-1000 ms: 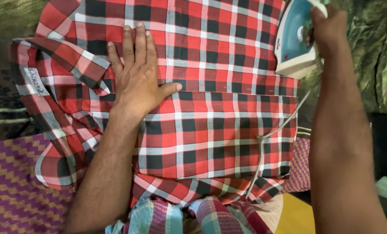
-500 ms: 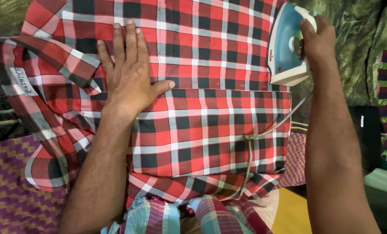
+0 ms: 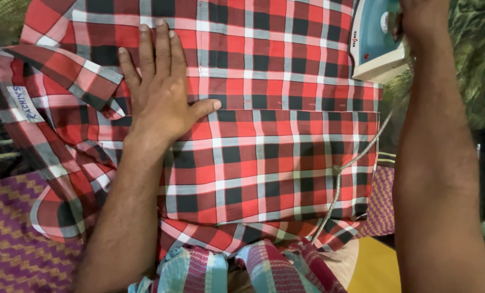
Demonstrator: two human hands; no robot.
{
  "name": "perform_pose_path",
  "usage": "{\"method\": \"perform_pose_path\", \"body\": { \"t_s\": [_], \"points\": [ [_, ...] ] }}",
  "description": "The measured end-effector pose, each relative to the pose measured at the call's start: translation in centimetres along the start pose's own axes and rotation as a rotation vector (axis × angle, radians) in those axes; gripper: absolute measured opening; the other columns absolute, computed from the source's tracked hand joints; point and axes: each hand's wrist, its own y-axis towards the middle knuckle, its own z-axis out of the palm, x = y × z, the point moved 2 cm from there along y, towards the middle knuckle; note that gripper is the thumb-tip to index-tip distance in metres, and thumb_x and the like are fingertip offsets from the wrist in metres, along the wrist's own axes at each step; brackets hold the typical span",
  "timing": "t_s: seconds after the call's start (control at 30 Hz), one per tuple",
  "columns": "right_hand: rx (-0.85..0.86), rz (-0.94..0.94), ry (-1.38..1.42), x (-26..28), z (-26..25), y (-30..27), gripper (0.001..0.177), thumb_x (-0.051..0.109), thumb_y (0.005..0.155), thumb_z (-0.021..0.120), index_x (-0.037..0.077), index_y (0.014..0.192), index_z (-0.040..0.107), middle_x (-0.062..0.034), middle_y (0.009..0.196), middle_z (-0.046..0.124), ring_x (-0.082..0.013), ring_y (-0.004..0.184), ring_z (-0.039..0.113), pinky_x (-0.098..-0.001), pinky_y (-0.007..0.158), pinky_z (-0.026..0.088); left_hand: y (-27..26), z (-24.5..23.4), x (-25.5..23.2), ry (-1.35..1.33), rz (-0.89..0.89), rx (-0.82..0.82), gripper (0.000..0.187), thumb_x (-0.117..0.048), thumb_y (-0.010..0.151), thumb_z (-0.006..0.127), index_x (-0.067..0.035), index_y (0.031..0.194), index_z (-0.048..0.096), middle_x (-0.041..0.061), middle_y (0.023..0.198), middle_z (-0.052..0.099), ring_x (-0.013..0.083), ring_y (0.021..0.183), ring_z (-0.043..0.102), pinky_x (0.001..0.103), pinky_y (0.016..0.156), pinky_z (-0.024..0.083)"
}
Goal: The person irons a red and black plaid shirt laid on a bed. They smooth the fabric with one hand and move a blue and white iron over the shirt with the other, then lift and reposition the shirt to continue ironing.
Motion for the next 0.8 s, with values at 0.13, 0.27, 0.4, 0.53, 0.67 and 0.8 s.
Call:
{"method": "perform_pose_path", "body": {
  "t_s": [0.13, 0.27, 0.4, 0.53, 0.67, 0.8],
  "points": [
    [-0.027, -0.029, -0.013, 1.1, 0.3, -0.9, 0.017, 0.011, 0.117, 0.064, -0.004, 0.111, 0.058, -0.0062, 0.076, 0.058, -0.0173, 0.058, 0.058, -0.0344, 0.049, 0.046, 0.1, 0.0, 0.0, -0.011, 0.006, -0.003, 0.135, -0.068, 0.072, 0.080, 0.011, 0.161, 0.017, 0.030, 0.170, 0.007, 0.0427, 0.156, -0.006, 0.069, 0.118, -0.013],
    [-0.028, -0.019, -0.019, 4.8, 1.3, -3.2, 0.018, 0.013, 0.113, 0.065, -0.001, 0.124, 0.061, -0.0042, 0.080, 0.063, -0.0140, 0.054, 0.057, -0.0329, 0.046, 0.044, 0.1, 0.1, 0.1, -0.002, 0.018, -0.015, 0.135, -0.068, 0.071, 0.079, 0.011, 0.161, 0.016, 0.030, 0.170, 0.006, 0.0435, 0.157, -0.005, 0.068, 0.119, -0.013],
    [-0.036, 0.034, -0.122, 5.9, 1.3, -5.4, 0.026, 0.018, 0.115, 0.066, -0.006, 0.122, 0.062, -0.0046, 0.082, 0.061, -0.0117, 0.056, 0.057, -0.0332, 0.046, 0.043, 0.2, 0.3, 0.4, -0.005, 0.029, -0.013, 0.134, -0.069, 0.074, 0.078, 0.011, 0.161, 0.015, 0.031, 0.170, 0.006, 0.0447, 0.156, -0.005, 0.070, 0.117, -0.013],
    [-0.014, 0.024, -0.139, 6.9, 1.4, -8.5, 0.030, 0.020, 0.115, 0.066, -0.009, 0.123, 0.063, -0.0031, 0.082, 0.059, -0.0115, 0.059, 0.057, -0.0324, 0.048, 0.043, 0.3, 0.4, 0.4, -0.001, 0.021, -0.006, 0.134, -0.069, 0.073, 0.078, 0.011, 0.160, 0.015, 0.031, 0.169, 0.006, 0.0447, 0.156, -0.005, 0.070, 0.117, -0.013],
    [-0.068, 0.127, -0.096, 8.2, 2.2, -10.0, 0.033, 0.023, 0.109, 0.064, -0.003, 0.128, 0.061, -0.0028, 0.072, 0.056, -0.0115, 0.051, 0.052, -0.0316, 0.042, 0.041, 0.1, 0.3, 0.3, -0.005, 0.032, -0.028, 0.134, -0.067, 0.072, 0.079, 0.012, 0.160, 0.016, 0.031, 0.169, 0.007, 0.0446, 0.156, -0.004, 0.070, 0.117, -0.013],
    [-0.060, 0.053, -0.117, 7.9, 2.1, -9.5, 0.034, 0.021, 0.114, 0.066, -0.007, 0.131, 0.062, -0.0018, 0.079, 0.059, -0.0093, 0.059, 0.056, -0.0306, 0.047, 0.043, 0.1, 0.6, 0.3, -0.003, 0.029, -0.032, 0.134, -0.067, 0.073, 0.079, 0.012, 0.161, 0.016, 0.032, 0.170, 0.007, 0.0445, 0.156, -0.004, 0.070, 0.118, -0.013]
  ]
}}
